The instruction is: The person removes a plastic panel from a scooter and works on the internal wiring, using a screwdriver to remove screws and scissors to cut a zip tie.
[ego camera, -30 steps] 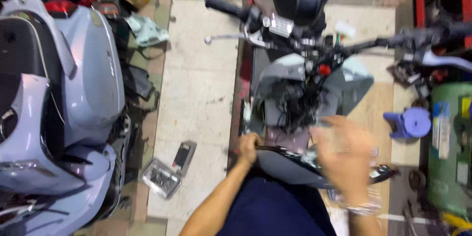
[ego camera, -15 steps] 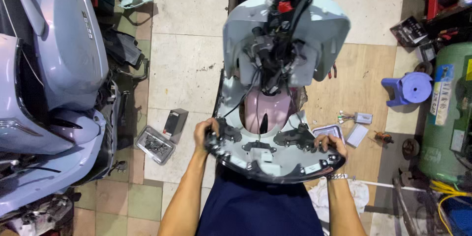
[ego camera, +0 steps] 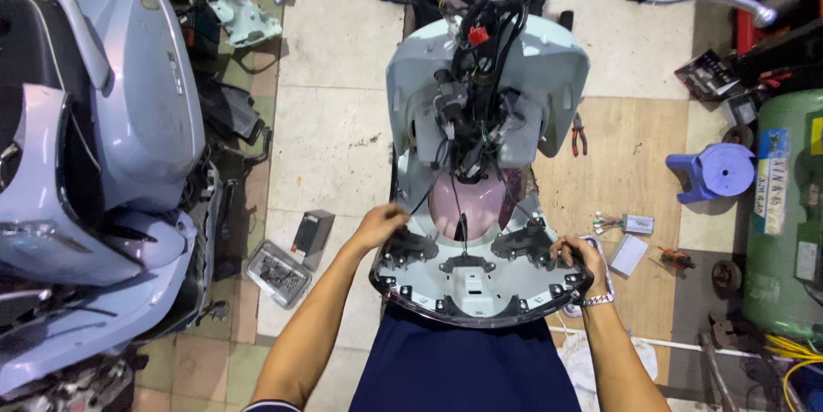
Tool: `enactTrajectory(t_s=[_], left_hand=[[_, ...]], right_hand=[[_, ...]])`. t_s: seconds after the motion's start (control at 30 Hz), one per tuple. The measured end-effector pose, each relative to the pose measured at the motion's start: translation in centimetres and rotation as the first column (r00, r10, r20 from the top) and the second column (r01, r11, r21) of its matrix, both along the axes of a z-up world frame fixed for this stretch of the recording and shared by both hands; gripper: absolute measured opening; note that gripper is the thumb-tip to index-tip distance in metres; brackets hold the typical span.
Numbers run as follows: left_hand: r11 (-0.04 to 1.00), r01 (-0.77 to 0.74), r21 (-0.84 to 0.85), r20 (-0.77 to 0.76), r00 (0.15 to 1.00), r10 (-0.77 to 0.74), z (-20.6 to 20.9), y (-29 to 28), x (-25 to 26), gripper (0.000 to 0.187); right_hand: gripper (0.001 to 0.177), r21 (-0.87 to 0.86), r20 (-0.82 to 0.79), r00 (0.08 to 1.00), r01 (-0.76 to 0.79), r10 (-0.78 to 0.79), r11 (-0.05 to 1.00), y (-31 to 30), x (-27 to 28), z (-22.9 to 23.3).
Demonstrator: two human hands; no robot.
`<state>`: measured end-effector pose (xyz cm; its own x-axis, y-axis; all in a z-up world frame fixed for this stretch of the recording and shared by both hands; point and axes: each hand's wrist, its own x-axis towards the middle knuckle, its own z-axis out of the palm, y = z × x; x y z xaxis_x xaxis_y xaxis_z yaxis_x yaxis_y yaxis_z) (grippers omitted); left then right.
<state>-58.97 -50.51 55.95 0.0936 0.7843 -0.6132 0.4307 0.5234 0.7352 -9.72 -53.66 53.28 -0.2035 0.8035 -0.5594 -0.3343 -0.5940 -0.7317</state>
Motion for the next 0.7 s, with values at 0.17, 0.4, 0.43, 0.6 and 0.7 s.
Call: enactTrajectory(t_s=[0.17, 0.4, 0.43, 0.6, 0.7], left_hand=[[0.890, 0.188, 0.415, -0.161, 0.978, -0.131, -2.1, 10.6, 5.6, 0.054], [0.509, 0.854, 0.106, 0.006, 0.511, -0.859, 5.6, 6.2, 12.8, 0.050], [0.493, 0.865, 0.091, -0.026, 0.497, -0.867, 6.7, 5.3, 13.0, 0.045], [0.441, 0.897, -0.026, -0.115, 0.436, -0.893, 10.1, 3.1, 13.4, 0.042], [0.393, 0.917, -0.068, -0.137, 0.381, -0.914, 10.9, 3.0, 13.8, 0.040]], right_hand=[[0.040, -0.074, 0.108, 0.986, -0.118, 0.125, 0.990, 1.5, 0.4, 1.3], [0.053, -0.210, 0.071, 0.867, -0.471, 0.494, 0.857, 8.7, -3.2, 11.2], [0.057, -0.204, 0.082, 0.802, -0.568, 0.592, 0.797, 9.8, -4.8, 12.0], [0.070, -0.392, 0.056, 0.588, -0.730, 0.807, 0.560, 11.6, -11.5, 12.9], [0.075, -0.446, 0.079, 0.723, -0.591, 0.687, 0.673, 11.9, -15.5, 10.6]])
